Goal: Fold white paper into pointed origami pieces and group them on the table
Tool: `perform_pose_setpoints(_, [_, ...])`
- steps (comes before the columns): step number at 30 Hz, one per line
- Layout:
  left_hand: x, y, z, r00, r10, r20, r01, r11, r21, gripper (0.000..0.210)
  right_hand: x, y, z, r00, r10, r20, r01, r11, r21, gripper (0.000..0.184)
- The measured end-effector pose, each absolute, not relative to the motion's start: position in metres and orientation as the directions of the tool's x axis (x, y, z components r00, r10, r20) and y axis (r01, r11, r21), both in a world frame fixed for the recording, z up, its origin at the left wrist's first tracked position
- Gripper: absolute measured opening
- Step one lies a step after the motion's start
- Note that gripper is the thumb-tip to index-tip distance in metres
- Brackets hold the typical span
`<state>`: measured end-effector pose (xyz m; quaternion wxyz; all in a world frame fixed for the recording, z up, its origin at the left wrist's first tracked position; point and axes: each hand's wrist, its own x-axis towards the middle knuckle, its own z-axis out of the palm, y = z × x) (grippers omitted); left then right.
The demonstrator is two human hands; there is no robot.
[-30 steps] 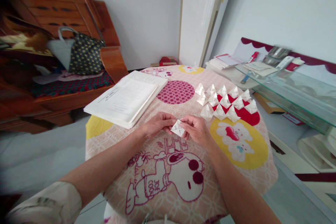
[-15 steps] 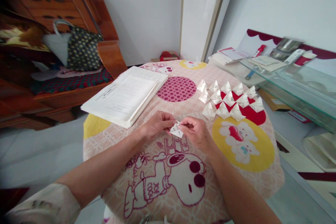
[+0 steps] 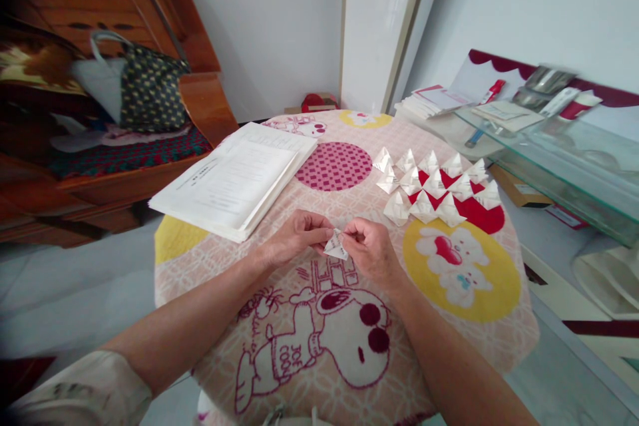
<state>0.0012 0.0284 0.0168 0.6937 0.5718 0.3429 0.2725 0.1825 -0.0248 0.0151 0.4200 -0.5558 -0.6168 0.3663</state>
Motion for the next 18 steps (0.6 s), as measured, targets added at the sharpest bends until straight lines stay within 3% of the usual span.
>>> perform_pose_setpoints(6, [0.0034, 0.0277, 0.0170, 0.587, 0.796, -0.145, 0.057, 0.139, 0.989, 0.026, 0.1817, -0.0251, 0.0157, -0.018, 0.995, 0.100, 0.366, 0.100, -0.925, 0.015])
perform_pose_setpoints(9, [0.0030, 0.0278, 0.0161, 0.541, 0.834, -0.112, 0.028, 0.115, 0.993, 0.025, 0.1847, -0.0242, 0.0182, 0.002, 0.997, 0.077, 0.233, 0.074, -0.970, 0.015])
perform_pose_setpoints(12, [0.0023, 0.0275, 0.0167, 0.476, 0.878, -0.056, -0.014, 0.072, 0.997, 0.024, 0.1886, -0.0234, 0.0199, 0.017, 0.999, 0.032, 0.129, 0.030, -0.991, 0.029])
perform_pose_setpoints(18, [0.0009, 0.0278, 0.0201, 0.412, 0.911, 0.010, 0.020, -0.020, 1.000, 0.023, 0.1884, -0.0245, 0.0168, -0.047, 0.999, 0.026, 0.236, 0.037, -0.971, 0.027])
